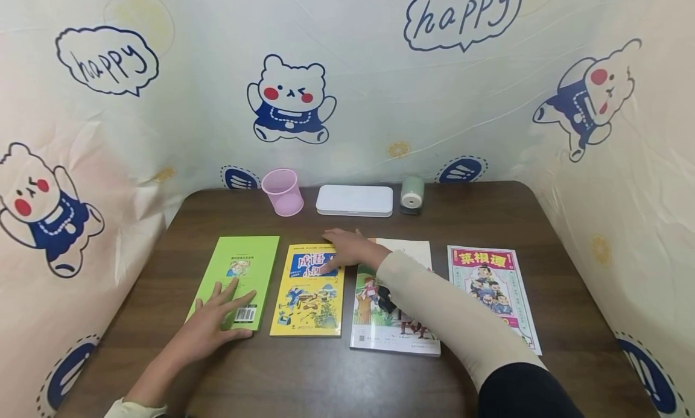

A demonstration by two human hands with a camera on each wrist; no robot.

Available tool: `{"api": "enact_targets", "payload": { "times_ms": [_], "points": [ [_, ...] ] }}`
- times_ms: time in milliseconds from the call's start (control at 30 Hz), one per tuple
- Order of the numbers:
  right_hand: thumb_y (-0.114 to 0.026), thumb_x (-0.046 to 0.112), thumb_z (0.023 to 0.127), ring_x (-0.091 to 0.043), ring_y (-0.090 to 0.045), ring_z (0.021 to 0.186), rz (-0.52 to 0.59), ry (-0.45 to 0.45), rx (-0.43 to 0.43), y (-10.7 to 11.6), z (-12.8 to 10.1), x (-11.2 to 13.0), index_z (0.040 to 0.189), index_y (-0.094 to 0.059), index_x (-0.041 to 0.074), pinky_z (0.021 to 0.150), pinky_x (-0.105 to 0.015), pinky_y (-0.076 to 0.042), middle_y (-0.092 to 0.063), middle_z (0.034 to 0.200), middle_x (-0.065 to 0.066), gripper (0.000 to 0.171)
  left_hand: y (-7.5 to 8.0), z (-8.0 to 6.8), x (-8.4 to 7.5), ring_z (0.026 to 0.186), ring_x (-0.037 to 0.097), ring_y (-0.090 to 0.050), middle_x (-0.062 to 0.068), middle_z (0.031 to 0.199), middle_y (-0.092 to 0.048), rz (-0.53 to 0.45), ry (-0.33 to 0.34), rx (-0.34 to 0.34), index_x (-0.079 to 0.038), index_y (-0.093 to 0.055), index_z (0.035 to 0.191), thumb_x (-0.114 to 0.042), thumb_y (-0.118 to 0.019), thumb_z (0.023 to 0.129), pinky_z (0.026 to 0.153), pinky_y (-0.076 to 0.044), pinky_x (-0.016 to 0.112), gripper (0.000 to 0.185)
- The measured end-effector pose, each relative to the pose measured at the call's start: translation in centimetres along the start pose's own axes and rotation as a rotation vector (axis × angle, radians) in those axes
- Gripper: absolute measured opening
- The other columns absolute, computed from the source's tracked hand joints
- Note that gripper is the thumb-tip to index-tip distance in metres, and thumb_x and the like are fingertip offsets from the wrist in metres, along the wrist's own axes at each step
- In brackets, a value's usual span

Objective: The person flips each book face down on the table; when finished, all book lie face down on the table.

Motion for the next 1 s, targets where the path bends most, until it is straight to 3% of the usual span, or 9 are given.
{"api": "enact_targets", "payload": {
  "times_ms": [500, 733, 1000],
  "points": [
    [-0.079, 0.059, 0.085, -0.027, -0.014, 0.159, -0.004, -0.015, 0.011, 0.4, -1.9, -2.7, 0.161, -0.037, 0.018, 0.123, -0.070, -0.002, -0.025, 0.171, -0.002, 0.096, 0.1, -0.1, -0.2, 0.148, 0.063, -0.013, 0.026, 0.165, -0.028, 0.014, -0.004, -0.006, -0.026, -0.058, 0.149, -0.050, -0.087, 0.078, 0.103, -0.011, 0.090, 0.080],
    [-0.078, 0.060, 0.085, -0.029, -0.011, 0.160, 0.003, 0.020, -0.002, 0.1, -2.3, -3.4, 0.159, -0.041, 0.020, 0.122, -0.071, -0.002, -0.024, 0.171, -0.003, 0.092, 0.2, -0.2, -0.7, 0.148, 0.063, -0.012, 0.026, 0.166, -0.027, 0.029, 0.016, 0.002, -0.025, -0.058, 0.149, -0.055, -0.084, 0.079, 0.104, -0.011, 0.089, 0.081],
    [-0.079, 0.058, 0.085, -0.028, -0.010, 0.160, 0.008, 0.025, -0.020, -0.2, -2.4, -3.5, 0.157, -0.045, 0.023, 0.123, -0.070, -0.002, -0.023, 0.171, -0.002, 0.087, -0.1, 0.4, -2.4, 0.151, 0.057, -0.013, 0.027, 0.166, -0.026, 0.031, 0.029, -0.009, -0.009, -0.058, 0.146, -0.059, -0.082, 0.080, 0.108, -0.012, 0.085, 0.087]
  ]
}}
Point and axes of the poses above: each hand's wrist, its own z-axis towards the middle knuckle, its own y-axis out of the back of the hand, x = y × z, the point moved 4 cm from there along z, towards the middle knuckle
